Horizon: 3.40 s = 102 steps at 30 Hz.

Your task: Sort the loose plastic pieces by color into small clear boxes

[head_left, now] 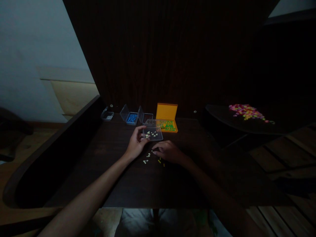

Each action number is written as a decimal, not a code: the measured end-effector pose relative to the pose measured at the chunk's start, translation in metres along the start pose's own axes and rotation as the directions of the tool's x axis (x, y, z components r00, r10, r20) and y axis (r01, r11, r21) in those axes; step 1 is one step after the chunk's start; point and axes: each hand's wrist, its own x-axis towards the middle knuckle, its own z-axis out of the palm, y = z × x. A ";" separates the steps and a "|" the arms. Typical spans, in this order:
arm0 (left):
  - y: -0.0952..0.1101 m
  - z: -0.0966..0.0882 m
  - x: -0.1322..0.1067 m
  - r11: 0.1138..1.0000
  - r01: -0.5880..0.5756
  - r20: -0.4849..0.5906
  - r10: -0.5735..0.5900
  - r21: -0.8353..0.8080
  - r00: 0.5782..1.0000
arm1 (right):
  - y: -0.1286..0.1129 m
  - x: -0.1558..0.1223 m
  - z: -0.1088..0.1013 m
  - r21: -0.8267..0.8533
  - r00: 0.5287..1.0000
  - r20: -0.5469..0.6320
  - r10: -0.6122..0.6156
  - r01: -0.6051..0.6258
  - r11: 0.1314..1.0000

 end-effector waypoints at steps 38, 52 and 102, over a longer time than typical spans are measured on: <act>0.001 0.002 -0.001 1.000 0.006 0.002 -0.006 0.001 1.000 | -0.009 -0.005 -0.026 0.174 0.999 -0.031 -0.044 0.049 0.983; 0.006 0.010 -0.012 0.990 0.132 0.178 -0.121 -0.053 0.977 | 0.011 -0.005 -0.032 -0.093 0.939 -0.279 0.200 -0.234 0.968; 0.005 0.010 -0.012 0.989 0.132 0.180 -0.118 -0.068 0.977 | 0.008 -0.005 -0.043 0.023 0.945 -0.221 0.242 -0.243 0.970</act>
